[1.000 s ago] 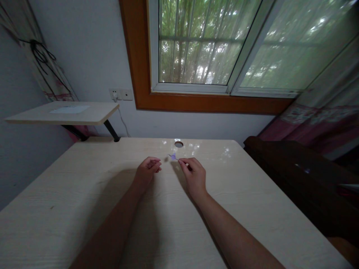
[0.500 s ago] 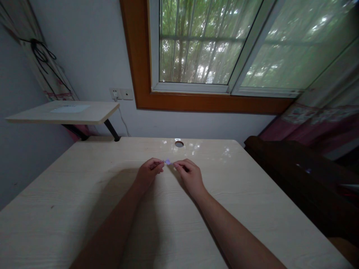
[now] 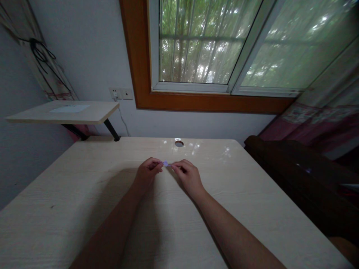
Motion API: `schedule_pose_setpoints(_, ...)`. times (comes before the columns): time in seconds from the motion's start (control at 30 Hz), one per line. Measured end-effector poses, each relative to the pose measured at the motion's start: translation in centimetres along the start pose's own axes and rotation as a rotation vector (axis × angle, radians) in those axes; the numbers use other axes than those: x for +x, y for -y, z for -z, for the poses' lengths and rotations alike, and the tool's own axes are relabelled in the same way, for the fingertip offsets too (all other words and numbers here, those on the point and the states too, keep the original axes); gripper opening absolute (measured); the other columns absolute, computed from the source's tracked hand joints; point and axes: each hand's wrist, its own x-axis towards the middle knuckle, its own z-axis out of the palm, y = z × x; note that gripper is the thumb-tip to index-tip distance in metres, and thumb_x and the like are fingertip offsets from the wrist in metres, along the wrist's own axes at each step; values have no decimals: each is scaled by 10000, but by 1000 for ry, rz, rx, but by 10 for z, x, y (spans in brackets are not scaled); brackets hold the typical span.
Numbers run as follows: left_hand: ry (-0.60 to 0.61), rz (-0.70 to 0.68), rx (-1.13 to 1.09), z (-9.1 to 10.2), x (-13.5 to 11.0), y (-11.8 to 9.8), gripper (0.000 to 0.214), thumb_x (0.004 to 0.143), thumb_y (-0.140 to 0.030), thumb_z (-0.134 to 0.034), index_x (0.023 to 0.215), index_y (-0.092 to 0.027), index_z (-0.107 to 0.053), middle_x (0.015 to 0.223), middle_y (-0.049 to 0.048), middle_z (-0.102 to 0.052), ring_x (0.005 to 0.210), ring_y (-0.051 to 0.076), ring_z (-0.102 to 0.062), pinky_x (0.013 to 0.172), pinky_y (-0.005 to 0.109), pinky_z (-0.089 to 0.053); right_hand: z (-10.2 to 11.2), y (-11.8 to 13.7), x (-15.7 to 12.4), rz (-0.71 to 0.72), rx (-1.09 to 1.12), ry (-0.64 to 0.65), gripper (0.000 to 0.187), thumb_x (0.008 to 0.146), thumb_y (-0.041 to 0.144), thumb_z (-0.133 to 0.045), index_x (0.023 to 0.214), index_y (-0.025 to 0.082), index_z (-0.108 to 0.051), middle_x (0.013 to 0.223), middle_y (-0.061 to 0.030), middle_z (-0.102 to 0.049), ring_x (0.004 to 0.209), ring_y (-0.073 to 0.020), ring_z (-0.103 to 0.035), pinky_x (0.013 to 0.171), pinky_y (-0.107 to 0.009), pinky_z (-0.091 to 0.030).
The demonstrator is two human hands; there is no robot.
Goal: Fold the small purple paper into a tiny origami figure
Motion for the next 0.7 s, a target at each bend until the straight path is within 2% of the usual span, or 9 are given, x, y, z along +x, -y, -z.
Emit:
schedule_pose_setpoints(0.23, 19, -135, 101, 0, 0, 3, 167, 781, -355, -695, 802, -189, -685, 786, 21, -635, 687, 145, -609, 669, 259, -483, -6, -6, -3, -136, 186, 59, 247, 868, 400, -639, 1000, 206, -715, 883, -60, -708, 640, -150, -623, 605, -267, -509)
schedule_pose_setpoints(0.37, 36, -168, 155, 0, -1, 3, 159, 788, -351, -686, 793, -192, -696, 800, 28, -636, 708, 153, -603, 664, 259, -480, -7, -6, -2, -171, 283, 105, 239, 860, 398, -647, 966, 198, -725, 853, -55, -714, 643, -157, -656, 610, -264, -522)
schedule_pose_setpoints(0.53, 67, -166, 170, 1, -2, 3, 145, 811, -334, -664, 812, -190, -682, 808, 25, -638, 715, 152, -605, 666, 257, -474, -6, -5, -2, -108, 210, 122, 182, 876, 346, -627, 924, 211, -739, 821, -48, -713, 689, -167, -666, 672, -277, -522)
schedule_pose_setpoints(0.7, 41, -129, 183, 0, -3, 0, 167, 797, -353, -671, 793, -186, -683, 777, 22, -651, 686, 146, -598, 639, 244, -458, -4, -6, -2, -61, 100, 117, 150, 872, 314, -626, 906, 217, -734, 795, -39, -700, 708, -169, -639, 654, -270, -503)
